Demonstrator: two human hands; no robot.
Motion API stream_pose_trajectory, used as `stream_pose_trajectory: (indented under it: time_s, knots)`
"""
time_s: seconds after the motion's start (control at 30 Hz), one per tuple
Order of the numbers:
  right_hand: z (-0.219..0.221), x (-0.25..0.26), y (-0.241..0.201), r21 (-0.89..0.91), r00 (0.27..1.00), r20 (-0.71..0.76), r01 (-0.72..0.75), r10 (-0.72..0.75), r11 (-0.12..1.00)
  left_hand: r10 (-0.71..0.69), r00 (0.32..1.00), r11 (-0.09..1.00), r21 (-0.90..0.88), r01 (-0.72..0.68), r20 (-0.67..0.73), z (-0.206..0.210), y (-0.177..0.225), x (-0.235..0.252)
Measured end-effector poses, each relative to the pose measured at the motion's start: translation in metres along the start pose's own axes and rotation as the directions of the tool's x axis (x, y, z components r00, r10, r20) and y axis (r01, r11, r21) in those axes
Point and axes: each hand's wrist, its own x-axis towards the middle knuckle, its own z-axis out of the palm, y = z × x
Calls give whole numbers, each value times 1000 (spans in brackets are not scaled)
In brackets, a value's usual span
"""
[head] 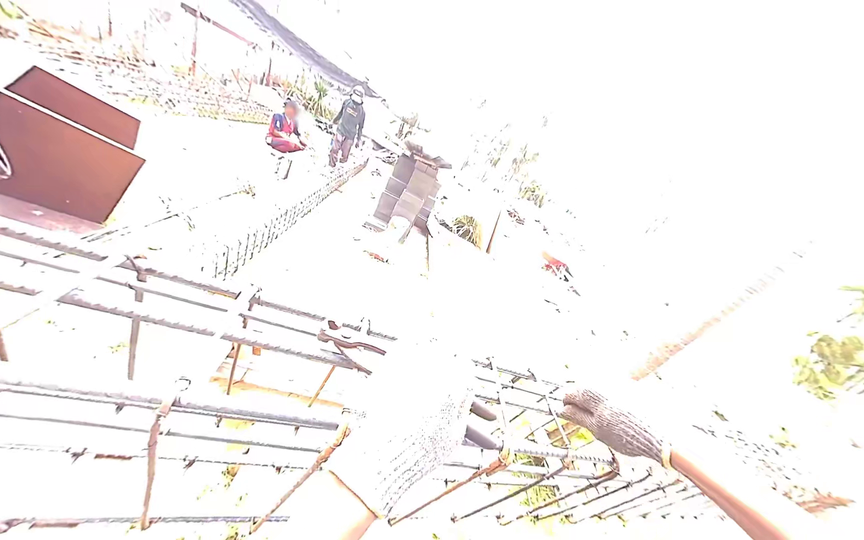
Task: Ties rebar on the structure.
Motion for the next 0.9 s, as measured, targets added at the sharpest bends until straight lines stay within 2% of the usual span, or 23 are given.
stream_pose_trajectory:
  time_s: [0.07,0.17,0.3,0.43,0.57,0.67,0.77,0.83,0.9]
  knots:
    - [-7,0,-5,-17,999,37,-10,11,1000,-14,999,1000,-24,15,39,-3,0,0]
    - [-4,3,0,3,1000,12,-14,14,1000,2,1000,1000,-24,-2,4,-4,0,0]
    - [-11,-3,-14,-49,985,65,-157,160,986,-7,1000,1000,-21,7,-26,3,-1,-1]
    - [-15,-4,-10,-59,987,56,-149,152,987,-4,999,999,-33,5,49,-8,1,-1]
    - [-17,-12,-11,19,990,-11,-142,142,990,15,1000,1000,4,-15,-16,-6,2,-2]
    - [-1,-6,-12,-9,992,-60,-112,112,994,14,1000,1000,-10,-13,15,-3,0,-2]
    - [0,-6,-36,0,980,-110,-169,168,986,34,997,999,15,-33,-66,-1,-1,-3]
    - [-5,-16,-71,161,965,-218,-112,147,980,27,991,1000,-10,-29,-133,-2,1,-4]
    - [-10,-29,-104,271,939,-343,129,-29,954,-12,969,998,-58,-3,-247,-4,6,-5]
